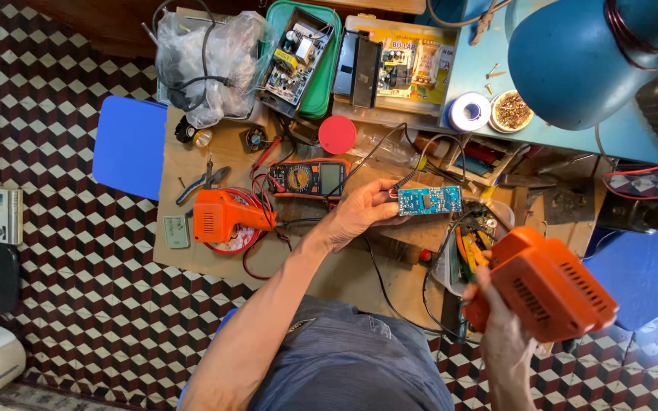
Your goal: The person uses a hot air gun to heat a small blue circuit board and then applies solder with a soldering iron to its components. They repeatedly flip the board to work on both sides and inspect the joints between applications.
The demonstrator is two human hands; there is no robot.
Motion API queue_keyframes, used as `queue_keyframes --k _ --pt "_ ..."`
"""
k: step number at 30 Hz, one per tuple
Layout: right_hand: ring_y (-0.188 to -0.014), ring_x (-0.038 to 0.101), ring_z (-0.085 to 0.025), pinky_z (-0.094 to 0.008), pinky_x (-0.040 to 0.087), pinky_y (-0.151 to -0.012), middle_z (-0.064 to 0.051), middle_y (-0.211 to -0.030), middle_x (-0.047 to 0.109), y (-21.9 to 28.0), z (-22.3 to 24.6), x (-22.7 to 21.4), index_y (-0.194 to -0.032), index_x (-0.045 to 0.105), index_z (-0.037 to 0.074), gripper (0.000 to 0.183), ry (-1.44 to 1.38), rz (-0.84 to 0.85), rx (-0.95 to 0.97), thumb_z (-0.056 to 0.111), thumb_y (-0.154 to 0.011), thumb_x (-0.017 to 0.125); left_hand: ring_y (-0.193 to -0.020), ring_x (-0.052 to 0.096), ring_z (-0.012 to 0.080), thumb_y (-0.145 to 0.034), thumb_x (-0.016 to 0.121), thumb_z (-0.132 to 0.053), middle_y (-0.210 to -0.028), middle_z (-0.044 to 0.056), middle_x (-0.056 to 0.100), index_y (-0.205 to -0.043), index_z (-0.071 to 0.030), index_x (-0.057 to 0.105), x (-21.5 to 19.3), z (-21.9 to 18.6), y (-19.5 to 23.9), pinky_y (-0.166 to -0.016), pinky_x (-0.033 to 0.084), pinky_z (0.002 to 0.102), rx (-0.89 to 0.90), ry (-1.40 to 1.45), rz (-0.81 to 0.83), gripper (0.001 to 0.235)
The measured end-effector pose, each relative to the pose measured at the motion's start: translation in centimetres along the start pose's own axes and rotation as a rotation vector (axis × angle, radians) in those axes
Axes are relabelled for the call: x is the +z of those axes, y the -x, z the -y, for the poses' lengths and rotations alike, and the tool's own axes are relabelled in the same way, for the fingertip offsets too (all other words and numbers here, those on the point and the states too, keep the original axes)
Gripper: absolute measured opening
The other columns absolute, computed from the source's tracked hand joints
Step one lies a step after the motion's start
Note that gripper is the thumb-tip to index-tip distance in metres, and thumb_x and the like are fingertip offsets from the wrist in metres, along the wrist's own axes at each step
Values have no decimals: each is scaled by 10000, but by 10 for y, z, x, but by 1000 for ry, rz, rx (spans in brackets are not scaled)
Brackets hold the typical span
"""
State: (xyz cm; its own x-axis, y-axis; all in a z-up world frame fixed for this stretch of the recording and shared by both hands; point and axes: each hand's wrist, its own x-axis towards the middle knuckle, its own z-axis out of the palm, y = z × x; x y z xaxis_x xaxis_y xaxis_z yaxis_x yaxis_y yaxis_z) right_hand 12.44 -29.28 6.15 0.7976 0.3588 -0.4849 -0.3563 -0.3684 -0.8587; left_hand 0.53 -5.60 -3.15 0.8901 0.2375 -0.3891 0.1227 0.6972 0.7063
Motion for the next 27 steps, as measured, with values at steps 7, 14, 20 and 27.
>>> queue_keyframes --k 7,14,20,27 --pt "-634 662 -193 -346 582 -624 -121 -732 673 28 -46 4 -1068 652 -54 174 3 82 49 50 -930 680 -1170 639 181 -1028 614 -109 -1302 131 648 -1477 20 447 -2 5 -2 -1061 542 330 17 20 7 496" --pt "-615 632 -179 -336 538 -574 -107 -727 660 28 -48 11 -1048 659 -22 155 -12 68 50 63 -924 695 -1172 652 194 -1020 612 -124 -1325 132 640 -1488 7 413 -6 10 -4 -1043 559 331 -19 57 4 525" --pt "-652 653 -158 -303 569 -589 -96 -768 669 23 -52 13 -1072 656 -20 164 -63 129 -37 60 -932 690 -1168 650 182 -1023 615 -120 -1319 127 643 -1489 -3 424 -8 11 -4 -1061 544 331 -6 38 16 516" --pt "-644 648 -160 -299 556 -562 -106 -766 655 22 -55 17 -1144 643 -25 238 -122 83 43 44 -920 679 -1170 646 172 -1023 618 -129 -1310 111 642 -1464 -11 445 -8 12 -4 -1057 545 331 -6 29 14 488"
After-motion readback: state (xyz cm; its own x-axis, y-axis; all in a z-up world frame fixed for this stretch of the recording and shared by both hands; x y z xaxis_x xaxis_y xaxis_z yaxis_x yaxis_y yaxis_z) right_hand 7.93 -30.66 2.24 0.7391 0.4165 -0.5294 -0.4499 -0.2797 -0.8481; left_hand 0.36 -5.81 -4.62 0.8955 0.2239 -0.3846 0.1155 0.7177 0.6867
